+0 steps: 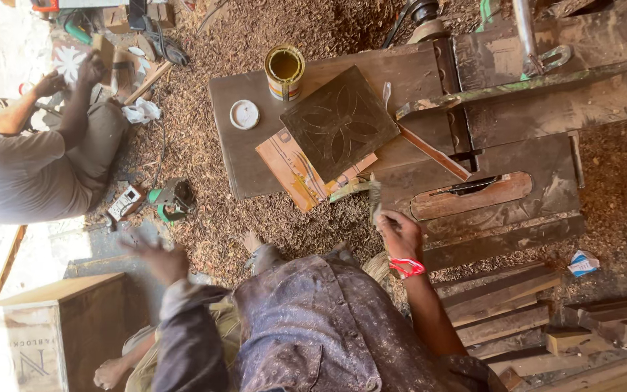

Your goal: The person applies a finish to a wooden board by hand and using a tool, dipping it into a can of liquid and spreading it across the surface of the wood.

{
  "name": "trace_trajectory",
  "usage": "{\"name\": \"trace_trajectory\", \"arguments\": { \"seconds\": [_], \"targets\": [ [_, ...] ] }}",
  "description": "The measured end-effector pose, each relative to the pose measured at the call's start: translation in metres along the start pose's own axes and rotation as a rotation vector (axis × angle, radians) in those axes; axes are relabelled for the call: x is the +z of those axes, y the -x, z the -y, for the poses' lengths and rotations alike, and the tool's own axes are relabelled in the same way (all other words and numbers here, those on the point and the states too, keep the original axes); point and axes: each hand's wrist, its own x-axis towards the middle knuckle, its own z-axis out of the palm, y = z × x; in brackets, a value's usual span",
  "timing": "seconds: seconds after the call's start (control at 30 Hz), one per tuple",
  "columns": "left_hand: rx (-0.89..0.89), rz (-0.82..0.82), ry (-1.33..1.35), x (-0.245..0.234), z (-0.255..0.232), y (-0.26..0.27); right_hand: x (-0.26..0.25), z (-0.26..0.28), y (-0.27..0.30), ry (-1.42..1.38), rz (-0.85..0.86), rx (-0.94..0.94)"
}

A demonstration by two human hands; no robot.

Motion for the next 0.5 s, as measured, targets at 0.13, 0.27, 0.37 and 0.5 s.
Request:
{"name": "trace_trajectory", "arguments": {
  "seconds": [0.13,0.27,0.37,0.5],
  "targets": [
    [-0.258,0.216,-0.172,-0.036,0.049,-0.007,0.018,0.031,-0.021,0.332,-0.085,-0.389],
    [-0.236,0.151,-0.401,-0.039,0.062,0.011,0.044,0.075,-0.078,0.581,-0.189,-0.649],
    [-0.304,0.174,-0.436,-0.036,0.056,0.027,0.065,0.098,-0.115,0.802,-0.261,-0.64],
    [0.071,0.221,-0.384,-0.02,0.014,0.03,0.081,0.098,-0.132,1.027,-0.286,-0.778]
  ]
}}
